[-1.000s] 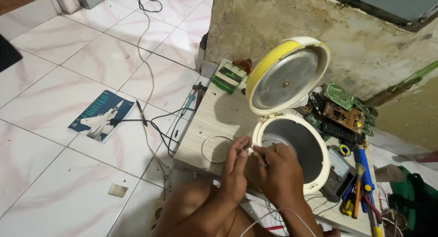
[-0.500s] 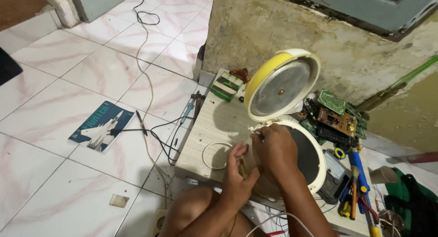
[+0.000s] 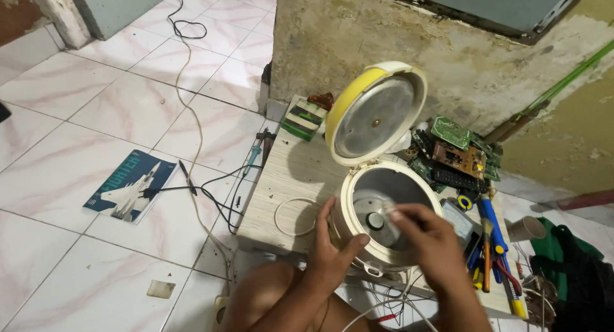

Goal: Inspecting and repairing the internal components of a rice cooker using a small tool

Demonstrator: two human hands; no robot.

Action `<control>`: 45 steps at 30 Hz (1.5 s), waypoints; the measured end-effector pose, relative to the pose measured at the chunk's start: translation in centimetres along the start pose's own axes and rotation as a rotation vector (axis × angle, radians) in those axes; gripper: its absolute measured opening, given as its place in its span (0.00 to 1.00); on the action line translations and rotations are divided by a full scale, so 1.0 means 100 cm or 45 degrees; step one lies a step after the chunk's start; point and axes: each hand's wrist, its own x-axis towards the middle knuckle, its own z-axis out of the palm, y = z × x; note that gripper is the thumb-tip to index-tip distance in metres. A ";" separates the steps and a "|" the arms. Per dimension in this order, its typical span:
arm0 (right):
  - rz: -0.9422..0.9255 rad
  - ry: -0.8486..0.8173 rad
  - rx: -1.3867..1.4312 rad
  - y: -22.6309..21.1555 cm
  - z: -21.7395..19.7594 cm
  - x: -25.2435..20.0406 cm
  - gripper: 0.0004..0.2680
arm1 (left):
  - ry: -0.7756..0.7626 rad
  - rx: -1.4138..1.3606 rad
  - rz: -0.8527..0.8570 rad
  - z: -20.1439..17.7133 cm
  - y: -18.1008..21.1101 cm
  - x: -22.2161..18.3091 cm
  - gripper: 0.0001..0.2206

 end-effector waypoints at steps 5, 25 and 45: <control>-0.144 -0.100 0.837 0.080 -0.055 0.055 0.02 | 0.055 0.229 0.230 0.004 -0.006 -0.001 0.40; -0.162 0.302 0.511 0.191 -0.082 0.040 0.11 | 0.120 0.660 0.968 0.023 -0.019 -0.002 0.38; -0.469 0.386 -0.199 0.263 -0.066 0.068 0.13 | 0.134 0.212 -0.130 0.050 0.070 0.106 0.34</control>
